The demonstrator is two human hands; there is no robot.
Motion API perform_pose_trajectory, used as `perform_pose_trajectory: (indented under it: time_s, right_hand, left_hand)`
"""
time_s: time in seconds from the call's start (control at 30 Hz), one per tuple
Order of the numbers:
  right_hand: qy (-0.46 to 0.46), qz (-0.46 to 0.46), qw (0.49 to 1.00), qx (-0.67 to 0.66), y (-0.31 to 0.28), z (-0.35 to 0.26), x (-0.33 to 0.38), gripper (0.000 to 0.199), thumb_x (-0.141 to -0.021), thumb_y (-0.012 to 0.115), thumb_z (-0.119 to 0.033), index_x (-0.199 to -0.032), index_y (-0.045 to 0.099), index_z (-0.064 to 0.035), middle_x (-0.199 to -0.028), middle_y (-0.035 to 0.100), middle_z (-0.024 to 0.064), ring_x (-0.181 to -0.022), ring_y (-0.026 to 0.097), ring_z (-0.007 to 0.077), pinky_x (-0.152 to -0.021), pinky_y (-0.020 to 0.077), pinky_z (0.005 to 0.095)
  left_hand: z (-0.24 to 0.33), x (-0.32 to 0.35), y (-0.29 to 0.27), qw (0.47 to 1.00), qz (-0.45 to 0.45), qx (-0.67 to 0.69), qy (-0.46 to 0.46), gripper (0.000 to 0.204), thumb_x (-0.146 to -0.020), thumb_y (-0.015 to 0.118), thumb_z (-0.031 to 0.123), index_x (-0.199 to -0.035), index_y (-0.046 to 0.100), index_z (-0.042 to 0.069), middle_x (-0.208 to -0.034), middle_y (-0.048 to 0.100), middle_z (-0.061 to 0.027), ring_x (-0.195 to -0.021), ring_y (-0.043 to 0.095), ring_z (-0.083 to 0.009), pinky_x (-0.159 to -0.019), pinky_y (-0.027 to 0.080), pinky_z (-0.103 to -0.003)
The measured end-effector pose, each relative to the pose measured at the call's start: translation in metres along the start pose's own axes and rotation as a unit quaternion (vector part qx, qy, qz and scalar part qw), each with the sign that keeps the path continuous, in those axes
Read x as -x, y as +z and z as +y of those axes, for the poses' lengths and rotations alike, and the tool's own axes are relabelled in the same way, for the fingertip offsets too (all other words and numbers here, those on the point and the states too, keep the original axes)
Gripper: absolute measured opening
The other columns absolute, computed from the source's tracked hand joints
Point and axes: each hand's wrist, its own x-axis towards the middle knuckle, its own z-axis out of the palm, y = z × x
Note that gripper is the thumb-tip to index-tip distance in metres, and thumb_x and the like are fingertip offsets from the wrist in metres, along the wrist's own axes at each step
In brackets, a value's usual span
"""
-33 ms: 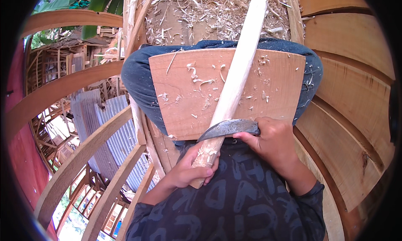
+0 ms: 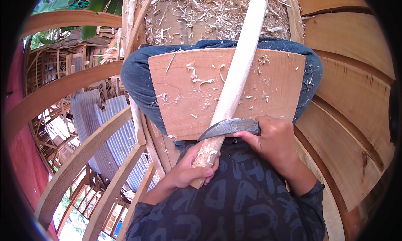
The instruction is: The person uses a curved knife to shave and smooth a long wooden stick held between their legs. They repeatedly draw the blade along the stick's length to remove thin shavings, rotating the stick to work different sides.
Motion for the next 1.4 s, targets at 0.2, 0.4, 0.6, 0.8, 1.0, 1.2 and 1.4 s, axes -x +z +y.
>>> perform_pose_trajectory:
  time_s: [0.2,0.4,0.6,0.8,1.0,1.2,1.4]
  right_hand:
    - [0.010,0.015,1.000,0.004,-0.004,0.002,-0.006,0.061,-0.068,0.069,-0.058,-0.053,0.055,-0.0014,-0.051,0.054,0.0139,-0.045,0.058,0.0298,-0.042,0.0441,0.0370]
    - [0.030,0.025,0.999,0.021,-0.003,0.004,-0.010,0.062,-0.066,0.070,-0.060,-0.053,0.056,-0.0016,-0.050,0.053,0.0141,-0.045,0.057,0.0308,-0.042,0.0439,0.0371]
    - [0.040,0.008,0.999,0.026,-0.007,0.004,-0.014,0.059,-0.064,0.072,-0.057,-0.056,0.054,-0.0013,-0.052,0.051,0.0160,-0.051,0.057,0.0351,-0.046,0.0429,0.0392]
    - [0.097,0.078,0.988,0.088,-0.008,0.025,-0.029,0.065,-0.069,0.067,-0.061,-0.055,0.058,0.0017,-0.048,0.052,0.0185,-0.048,0.058,0.0349,-0.045,0.0451,0.0395]
    - [0.194,0.038,0.979,0.053,-0.027,0.027,-0.036,0.065,-0.073,0.066,-0.059,-0.057,0.058,0.0042,-0.050,0.053,0.0211,-0.051,0.059,0.0367,-0.046,0.0455,0.0405]
    - [0.072,0.018,0.997,-0.004,-0.016,-0.008,-0.022,0.064,-0.071,0.067,-0.060,-0.055,0.058,0.0015,-0.050,0.054,0.0185,-0.048,0.059,0.0340,-0.045,0.0451,0.0402]
    - [0.111,0.045,0.991,0.057,-0.026,0.015,-0.049,0.063,-0.073,0.066,-0.058,-0.059,0.060,0.0031,-0.049,0.049,0.0214,-0.051,0.055,0.0396,-0.047,0.0428,0.0409]
  left_hand:
    - [0.009,0.000,0.012,0.998,0.048,-0.017,-0.024,0.055,-0.068,0.069,0.025,-0.110,0.041,0.001,-0.068,0.048,-0.0081,-0.053,0.048,-0.0133,-0.049,0.041,-0.024]
    - [0.010,0.001,0.012,0.998,0.051,-0.023,-0.023,0.056,-0.069,0.069,0.026,-0.110,0.041,0.001,-0.068,0.047,-0.0083,-0.054,0.048,-0.0129,-0.049,0.041,-0.023]
    - [0.007,0.001,0.004,1.000,-0.004,-0.018,0.003,0.052,-0.078,0.063,0.022,-0.117,0.037,0.001,-0.076,0.049,-0.0074,-0.056,0.049,-0.0100,-0.051,0.041,-0.022]
    - [0.008,0.001,0.003,1.000,-0.010,-0.026,-0.003,0.053,-0.079,0.063,0.020,-0.120,0.035,0.001,-0.076,0.049,-0.0070,-0.057,0.049,-0.0099,-0.052,0.042,-0.023]
    - [0.005,0.007,0.000,1.000,-0.011,-0.015,-0.013,0.063,-0.078,0.063,0.019,-0.130,0.031,0.003,-0.076,0.049,-0.0062,-0.058,0.050,-0.0098,-0.053,0.043,-0.023]
    - [0.015,0.012,0.009,0.999,0.009,-0.039,-0.021,0.061,-0.077,0.063,0.018,-0.128,0.032,0.002,-0.075,0.049,-0.0067,-0.057,0.050,-0.0102,-0.053,0.043,-0.023]
    - [0.010,0.015,0.005,1.000,-0.002,-0.023,-0.010,0.054,-0.076,0.063,0.019,-0.120,0.036,0.002,-0.075,0.050,-0.0081,-0.057,0.050,-0.0105,-0.052,0.043,-0.023]
